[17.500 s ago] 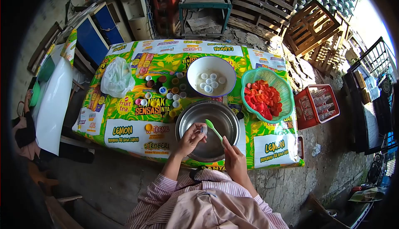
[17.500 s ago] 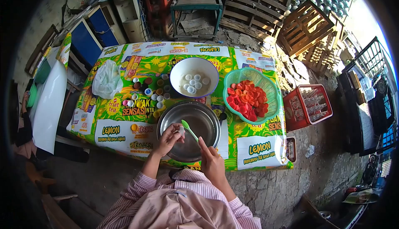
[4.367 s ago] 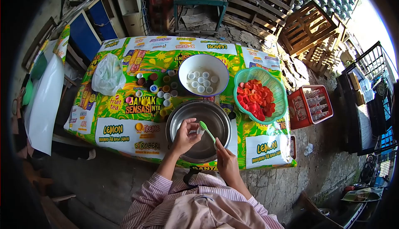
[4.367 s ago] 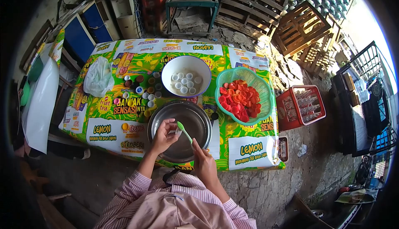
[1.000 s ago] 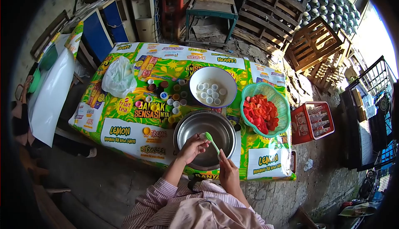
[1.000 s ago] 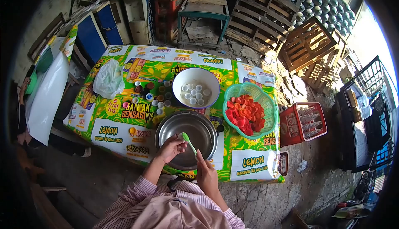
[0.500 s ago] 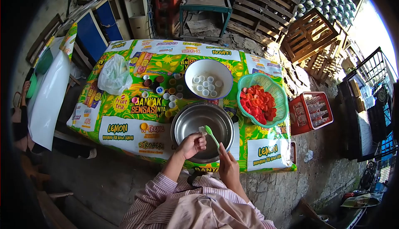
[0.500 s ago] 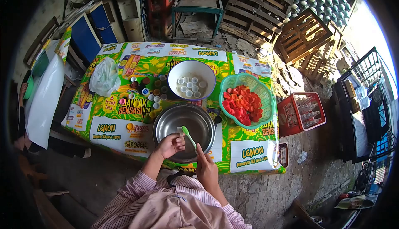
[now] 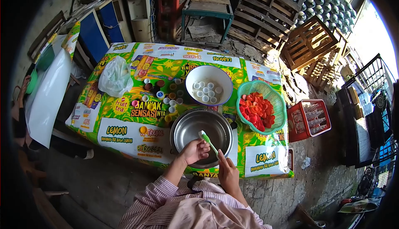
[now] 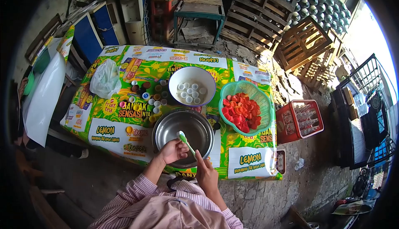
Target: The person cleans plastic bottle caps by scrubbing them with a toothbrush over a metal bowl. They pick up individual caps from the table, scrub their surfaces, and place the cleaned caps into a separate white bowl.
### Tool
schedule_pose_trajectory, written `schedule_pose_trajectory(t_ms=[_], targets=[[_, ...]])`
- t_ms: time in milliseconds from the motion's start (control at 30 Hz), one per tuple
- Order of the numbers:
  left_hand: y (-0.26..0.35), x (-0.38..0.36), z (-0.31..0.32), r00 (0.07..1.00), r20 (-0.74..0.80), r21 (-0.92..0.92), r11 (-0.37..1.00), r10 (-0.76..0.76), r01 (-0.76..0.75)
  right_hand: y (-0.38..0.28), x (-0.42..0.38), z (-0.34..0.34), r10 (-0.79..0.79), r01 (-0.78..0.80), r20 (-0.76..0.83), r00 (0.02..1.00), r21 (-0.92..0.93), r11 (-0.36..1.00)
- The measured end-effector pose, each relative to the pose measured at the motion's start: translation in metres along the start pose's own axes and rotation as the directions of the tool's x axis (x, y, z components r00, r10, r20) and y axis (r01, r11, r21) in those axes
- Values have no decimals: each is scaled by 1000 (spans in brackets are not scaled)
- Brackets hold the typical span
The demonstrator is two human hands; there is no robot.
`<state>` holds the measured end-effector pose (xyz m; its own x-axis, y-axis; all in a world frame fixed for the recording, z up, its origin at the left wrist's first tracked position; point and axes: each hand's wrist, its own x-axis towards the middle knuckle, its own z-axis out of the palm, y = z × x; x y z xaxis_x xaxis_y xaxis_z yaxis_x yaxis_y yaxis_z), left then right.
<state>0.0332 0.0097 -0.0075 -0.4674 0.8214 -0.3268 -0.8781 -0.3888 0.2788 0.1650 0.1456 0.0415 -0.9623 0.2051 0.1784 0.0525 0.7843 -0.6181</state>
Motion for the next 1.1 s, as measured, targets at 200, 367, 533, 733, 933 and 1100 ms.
schedule_pose_trajectory(t_ms=[200, 367, 533, 733, 933, 1100], targets=[[-2, -1, -2, 972, 232, -129, 990, -28, 59, 6, 6, -3, -56, 56, 6, 998, 50, 997], [4, -2, -4, 952, 306, -90, 995, -21, 51, 12, 15, -1, -12, 22, -58, 998, 180, 983], [7, -1, -1, 951, 303, -109, 989, -67, 104, 4, 17, -1, -66, 66, -8, 998, 213, 975], [9, 4, 0, 977, 205, -80, 993, -66, 84, 7, 22, 5, -22, 41, -71, 997, 280, 959], [17, 6, 7, 985, 154, -25, 996, -75, 80, 4, 15, 1, 27, 6, -101, 994, 306, 952], [14, 11, -11, 982, 175, 15, 997, -77, 75, 11, 16, -1, 85, -80, -24, 996, 159, 984]])
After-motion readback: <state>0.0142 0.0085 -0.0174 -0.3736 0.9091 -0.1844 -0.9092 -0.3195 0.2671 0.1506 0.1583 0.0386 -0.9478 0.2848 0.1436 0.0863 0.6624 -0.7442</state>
